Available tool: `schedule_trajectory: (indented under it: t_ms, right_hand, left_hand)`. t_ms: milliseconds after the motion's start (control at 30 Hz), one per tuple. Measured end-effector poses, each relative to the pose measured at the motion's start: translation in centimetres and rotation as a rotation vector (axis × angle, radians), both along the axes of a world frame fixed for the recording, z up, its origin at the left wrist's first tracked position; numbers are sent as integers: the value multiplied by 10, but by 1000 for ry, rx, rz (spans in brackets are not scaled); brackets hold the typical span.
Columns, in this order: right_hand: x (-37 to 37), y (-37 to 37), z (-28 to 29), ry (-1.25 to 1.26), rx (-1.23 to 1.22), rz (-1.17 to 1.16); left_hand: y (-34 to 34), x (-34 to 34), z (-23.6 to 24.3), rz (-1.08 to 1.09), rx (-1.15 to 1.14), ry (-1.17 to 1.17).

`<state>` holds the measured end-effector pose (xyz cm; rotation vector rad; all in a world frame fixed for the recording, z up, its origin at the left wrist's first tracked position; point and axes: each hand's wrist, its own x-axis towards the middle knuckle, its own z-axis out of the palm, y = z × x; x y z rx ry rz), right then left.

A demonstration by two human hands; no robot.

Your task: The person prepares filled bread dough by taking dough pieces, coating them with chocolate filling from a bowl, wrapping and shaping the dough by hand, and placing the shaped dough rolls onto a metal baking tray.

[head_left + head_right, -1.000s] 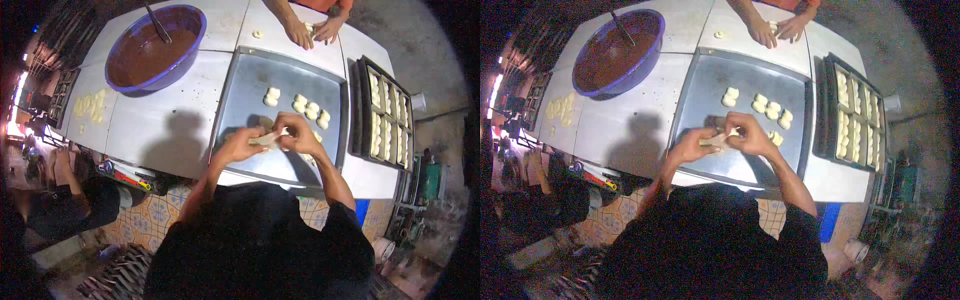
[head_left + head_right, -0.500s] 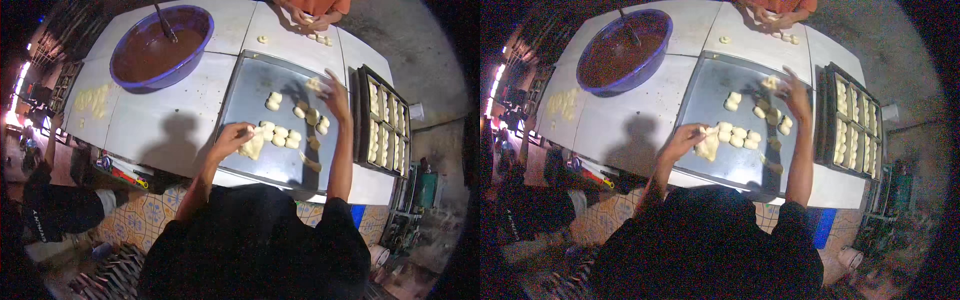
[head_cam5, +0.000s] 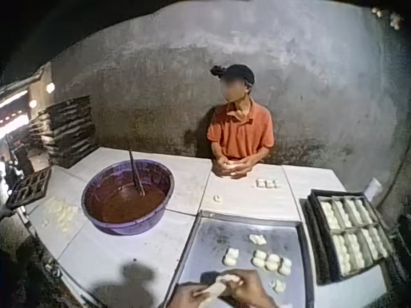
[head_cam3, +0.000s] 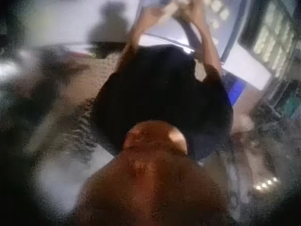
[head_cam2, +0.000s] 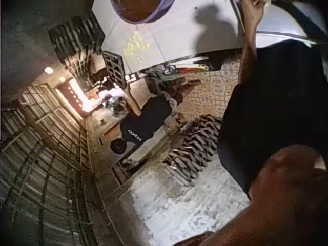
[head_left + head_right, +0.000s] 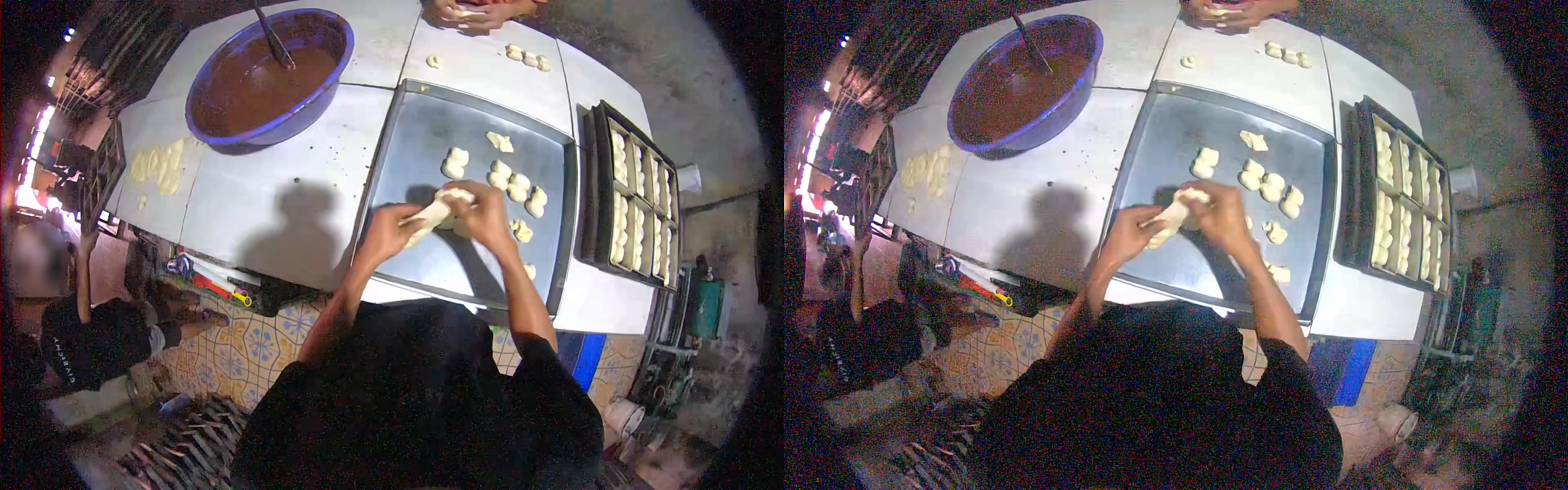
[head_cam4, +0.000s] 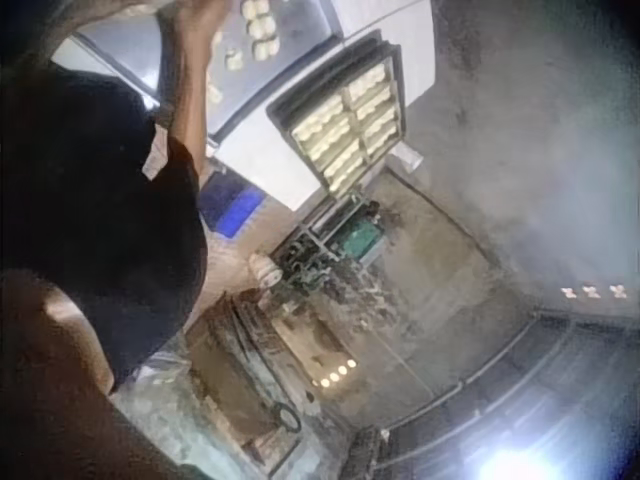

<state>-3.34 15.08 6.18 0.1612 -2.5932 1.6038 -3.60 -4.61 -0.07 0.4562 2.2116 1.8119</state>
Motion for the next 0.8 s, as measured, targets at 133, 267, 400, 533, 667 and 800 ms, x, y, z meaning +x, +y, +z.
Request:
schedule_trajectory:
  t_ms: [133, 267, 400, 533, 667, 800]
  right_hand:
    - [10, 32, 36, 44, -197, -199]
    - [17, 55, 66, 227, -403, -330]
    - [16, 73, 81, 277, -949, -88]
    - [12, 65, 110, 410, -1201, 41]
    - [-3, 60, 148, 569, -1484, 318]
    - [-10, 59, 168, 484, -1787, 563]
  left_hand:
    - [5, 4, -3, 51, -268, 72]
    - [-10, 5, -39, 128, -108, -7]
    - [-12, 11, -35, 241, 161, 18]
    - [-6, 15, -13, 358, -121, 135]
    - [-6, 15, -28, 352, -212, -31]
    - [-10, 13, -5, 298, -193, -175]
